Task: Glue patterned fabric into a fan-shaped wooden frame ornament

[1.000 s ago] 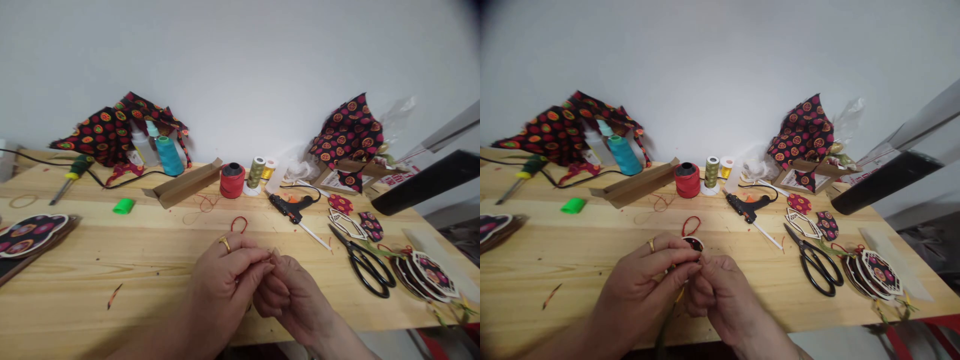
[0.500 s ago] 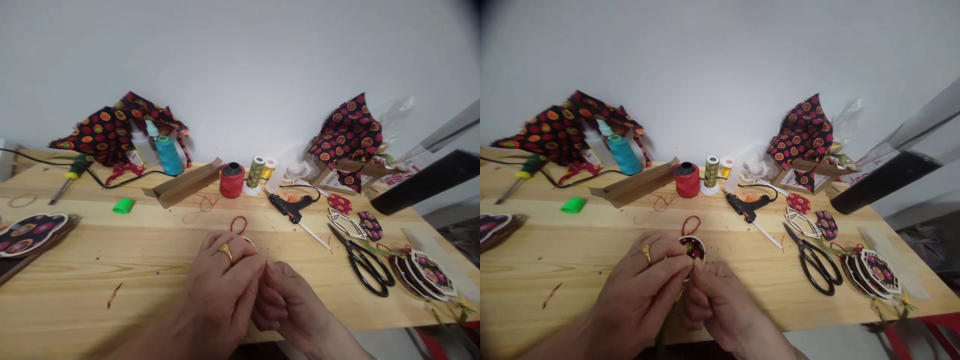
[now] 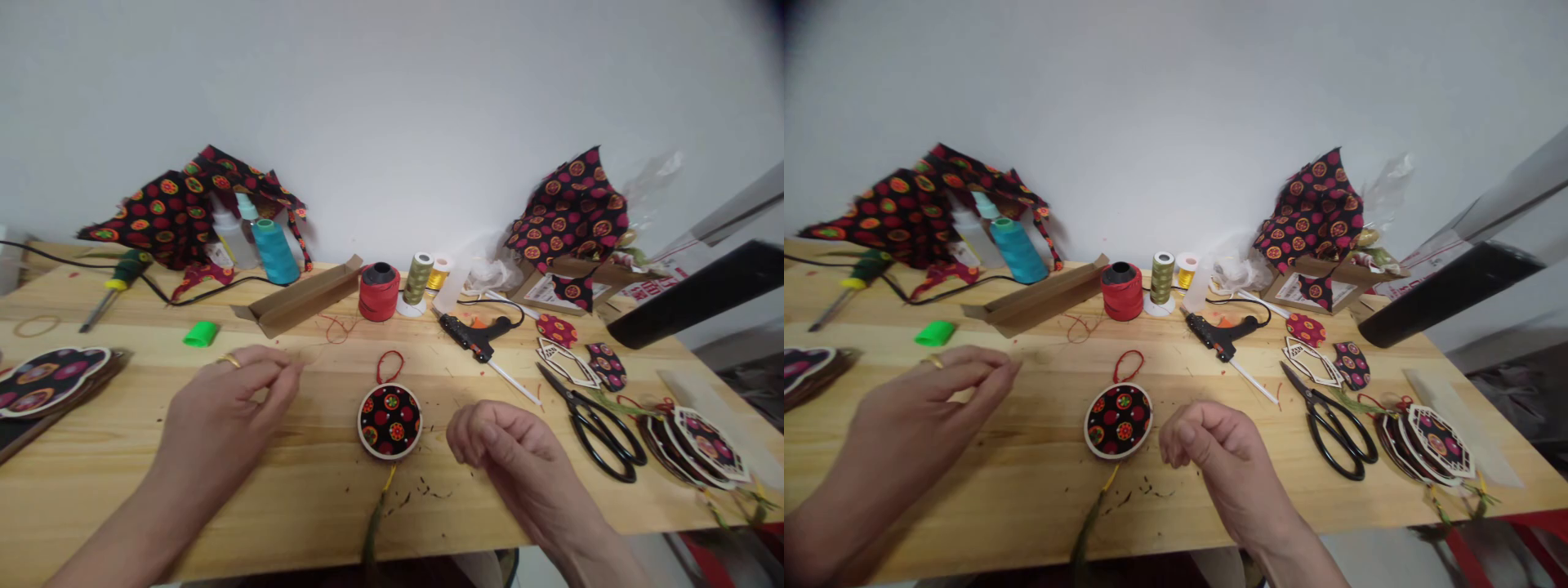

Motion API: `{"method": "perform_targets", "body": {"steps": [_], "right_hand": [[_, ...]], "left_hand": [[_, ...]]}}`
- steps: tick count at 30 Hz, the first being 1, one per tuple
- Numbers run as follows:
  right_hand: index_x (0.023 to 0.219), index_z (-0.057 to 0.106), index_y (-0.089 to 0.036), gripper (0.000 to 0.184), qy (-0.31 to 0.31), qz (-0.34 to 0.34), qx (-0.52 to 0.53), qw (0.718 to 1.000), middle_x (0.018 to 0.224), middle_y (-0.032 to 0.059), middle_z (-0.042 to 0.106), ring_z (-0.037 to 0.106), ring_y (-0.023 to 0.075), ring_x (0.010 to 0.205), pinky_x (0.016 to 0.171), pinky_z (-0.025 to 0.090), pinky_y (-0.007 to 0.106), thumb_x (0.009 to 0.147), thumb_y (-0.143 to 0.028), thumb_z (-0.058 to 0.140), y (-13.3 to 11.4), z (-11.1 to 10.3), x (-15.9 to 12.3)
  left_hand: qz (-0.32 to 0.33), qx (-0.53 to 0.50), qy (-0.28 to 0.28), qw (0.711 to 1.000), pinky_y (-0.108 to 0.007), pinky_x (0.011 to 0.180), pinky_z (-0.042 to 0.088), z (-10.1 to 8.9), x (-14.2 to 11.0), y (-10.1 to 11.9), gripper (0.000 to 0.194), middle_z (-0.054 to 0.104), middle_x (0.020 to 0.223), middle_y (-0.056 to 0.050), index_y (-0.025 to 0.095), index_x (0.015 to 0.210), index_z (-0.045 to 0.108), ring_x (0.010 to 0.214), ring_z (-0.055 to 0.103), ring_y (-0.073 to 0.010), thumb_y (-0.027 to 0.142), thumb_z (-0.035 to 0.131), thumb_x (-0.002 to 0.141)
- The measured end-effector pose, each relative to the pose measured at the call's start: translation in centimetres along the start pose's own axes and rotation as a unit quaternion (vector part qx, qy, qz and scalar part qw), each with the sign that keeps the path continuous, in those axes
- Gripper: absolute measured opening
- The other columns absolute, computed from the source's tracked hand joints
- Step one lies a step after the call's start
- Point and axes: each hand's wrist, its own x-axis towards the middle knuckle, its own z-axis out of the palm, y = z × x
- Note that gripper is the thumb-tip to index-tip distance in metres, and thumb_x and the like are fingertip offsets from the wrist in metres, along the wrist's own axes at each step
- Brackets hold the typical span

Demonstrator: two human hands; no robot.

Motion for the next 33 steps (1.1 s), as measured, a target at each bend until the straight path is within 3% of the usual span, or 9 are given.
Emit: {"method": "perform_targets", "body": {"steps": [2,4,9,11,13,16,18,23,33], "right_hand": [[0.070,0.060,-0.019,0.019,0.038,-0.012,-0.058,0.998,0.071,-0.0005,0.057,0.050,0.0128,0.071,0.066,0.038,0.025,0.079,-0.032,0.071,-0.3,-0.8,0.1],[0.076,0.060,-0.021,0.018,0.094,-0.022,-0.103,0.990,0.076,-0.0014,0.059,0.051,0.0125,0.072,0.066,0.039,0.024,0.072,-0.028,0.077,-0.4,-1.4,0.2],[0.064,0.058,-0.018,0.027,0.171,-0.002,-0.246,0.954,0.055,-0.0031,0.050,0.043,0.0113,0.052,0.050,0.035,0.024,0.075,-0.041,0.069,-0.1,-2.0,0.5],[0.050,0.048,-0.019,0.042,0.153,-0.016,-0.308,0.939,0.047,-0.0040,0.041,0.039,0.0112,0.047,0.048,0.034,0.025,0.083,-0.043,0.059,0.3,-1.8,0.6],[0.047,0.048,-0.019,0.044,0.127,-0.069,-0.376,0.915,0.057,0.0007,0.051,0.052,0.0156,0.061,0.060,0.043,0.029,0.086,-0.038,0.056,0.9,-1.5,0.8],[0.093,0.067,-0.022,0.014,0.090,-0.133,-0.442,0.883,0.113,0.0086,0.061,0.051,0.0249,0.114,0.095,0.042,0.040,0.080,-0.025,0.065,1.7,-0.9,1.3],[0.123,0.055,-0.026,0.050,0.062,-0.116,-0.450,0.883,0.130,0.0084,0.053,0.039,0.0246,0.129,0.105,0.036,0.044,0.076,-0.022,0.070,2.1,-0.5,1.7],[0.126,0.053,-0.027,0.071,0.032,-0.050,-0.440,0.896,0.132,0.0084,0.052,0.031,0.0276,0.135,0.110,0.031,0.049,0.063,-0.023,0.083,2.6,0.1,2.6],[0.126,0.054,-0.025,0.070,0.022,-0.042,-0.464,0.884,0.129,0.0090,0.055,0.028,0.0285,0.136,0.109,0.031,0.051,0.063,-0.021,0.083,3.0,-0.3,2.6]], "left_hand": [[0.022,0.056,0.014,0.998,-0.046,0.083,0.044,-0.4,0.1,-1.4,0.022,0.063,0.107,-0.010,0.023,0.082,0.061,0.101,0.059,-0.0340,0.035,0.042,0.084],[-0.005,0.103,0.012,0.995,-0.050,0.085,0.043,-0.7,0.1,-2.4,0.029,0.064,0.101,-0.009,0.024,0.101,0.059,0.102,0.059,-0.0364,0.037,0.038,0.085],[-0.048,0.141,0.037,0.988,-0.046,0.077,0.046,-1.1,-0.5,-2.7,0.044,0.061,0.069,-0.003,0.029,0.067,0.061,0.082,0.063,-0.0316,0.052,0.032,0.090],[0.013,0.104,0.023,0.994,-0.049,0.086,0.045,-0.7,-0.8,-2.2,0.041,0.066,0.077,-0.003,0.028,0.064,0.061,0.087,0.062,-0.0300,0.049,0.038,0.090],[0.072,0.053,0.005,0.996,-0.053,0.097,0.039,0.2,-1.2,-1.5,0.026,0.069,0.099,-0.004,0.028,0.083,0.066,0.102,0.057,-0.0300,0.042,0.045,0.089],[0.085,-0.011,-0.051,0.995,-0.051,0.098,0.040,1.9,-2.1,-0.1,0.046,0.065,0.121,-0.004,0.028,0.133,0.043,0.120,0.043,-0.0296,0.032,0.052,0.088],[0.090,-0.055,-0.102,0.989,-0.051,0.099,0.038,2.9,-2.7,0.9,0.069,0.066,0.123,-0.002,0.030,0.145,0.022,0.122,0.040,-0.0286,0.032,0.057,0.086],[0.076,-0.071,-0.160,0.982,-0.054,0.101,0.032,4.3,-3.3,2.3,0.090,0.063,0.130,-0.003,0.033,0.148,0.006,0.125,0.039,-0.0309,0.037,0.066,0.081],[0.059,-0.071,-0.219,0.971,-0.054,0.101,0.031,5.0,-3.6,2.3,0.085,0.058,0.134,-0.006,0.031,0.146,0.015,0.128,0.036,-0.0334,0.046,0.066,0.080]]}}
